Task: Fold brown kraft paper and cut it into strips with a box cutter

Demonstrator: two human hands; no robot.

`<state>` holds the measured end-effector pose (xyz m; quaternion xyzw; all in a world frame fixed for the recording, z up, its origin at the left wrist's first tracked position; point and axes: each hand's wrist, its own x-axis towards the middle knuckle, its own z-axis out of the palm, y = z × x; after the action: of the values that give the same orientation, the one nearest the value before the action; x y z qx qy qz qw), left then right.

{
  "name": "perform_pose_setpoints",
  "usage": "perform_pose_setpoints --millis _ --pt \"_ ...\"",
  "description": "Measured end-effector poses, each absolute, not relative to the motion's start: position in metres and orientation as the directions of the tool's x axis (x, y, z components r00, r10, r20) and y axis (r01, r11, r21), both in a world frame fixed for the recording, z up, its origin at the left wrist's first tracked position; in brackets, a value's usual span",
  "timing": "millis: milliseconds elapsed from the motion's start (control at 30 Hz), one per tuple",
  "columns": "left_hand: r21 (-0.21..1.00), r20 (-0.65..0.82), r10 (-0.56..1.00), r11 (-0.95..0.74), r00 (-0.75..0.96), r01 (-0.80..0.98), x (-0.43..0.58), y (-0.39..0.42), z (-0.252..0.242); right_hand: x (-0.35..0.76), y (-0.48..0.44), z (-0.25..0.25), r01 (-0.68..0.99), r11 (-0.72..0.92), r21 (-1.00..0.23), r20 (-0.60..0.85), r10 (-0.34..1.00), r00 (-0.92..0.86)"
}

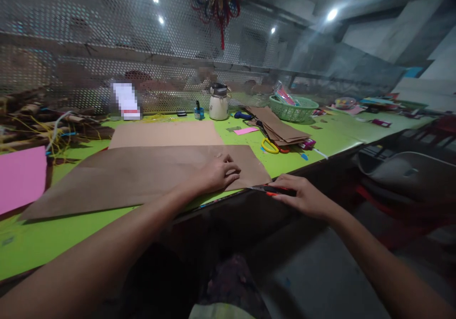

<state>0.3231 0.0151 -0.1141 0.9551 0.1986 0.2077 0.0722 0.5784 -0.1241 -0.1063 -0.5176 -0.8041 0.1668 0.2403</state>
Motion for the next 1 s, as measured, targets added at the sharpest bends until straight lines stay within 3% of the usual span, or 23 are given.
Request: perform_pose_setpoints --millis 300,667,800,1000 --pt "0.196 0.354 0.438 -0.899 0.826 0.393 0.327 0.012 -0.111 0.566 -0.118 -0.102 0.709 0.453 -0.54 0.239 0.891 -0.387" --pt "0.133 0.378 0.542 -0.834 0.75 0.536 0.372 -0.008 -0.109 0.605 -0.119 -0.093 0.754 0.422 -0.504 0.152 0.902 -0.403" --pt "0.18 0.322 0.527 -0.85 0.786 0.496 0.344 -0.006 -0.099 0.604 -0.12 -0.097 0.753 0.436 -0.493 0.168 0.897 -0.41" --pt "0.163 0.325 0.37 -0.928 0.87 0.334 0.266 -0.01 -0.089 0.606 -0.119 -0.101 0.739 0.421 -0.527 0.172 0.904 -0.392"
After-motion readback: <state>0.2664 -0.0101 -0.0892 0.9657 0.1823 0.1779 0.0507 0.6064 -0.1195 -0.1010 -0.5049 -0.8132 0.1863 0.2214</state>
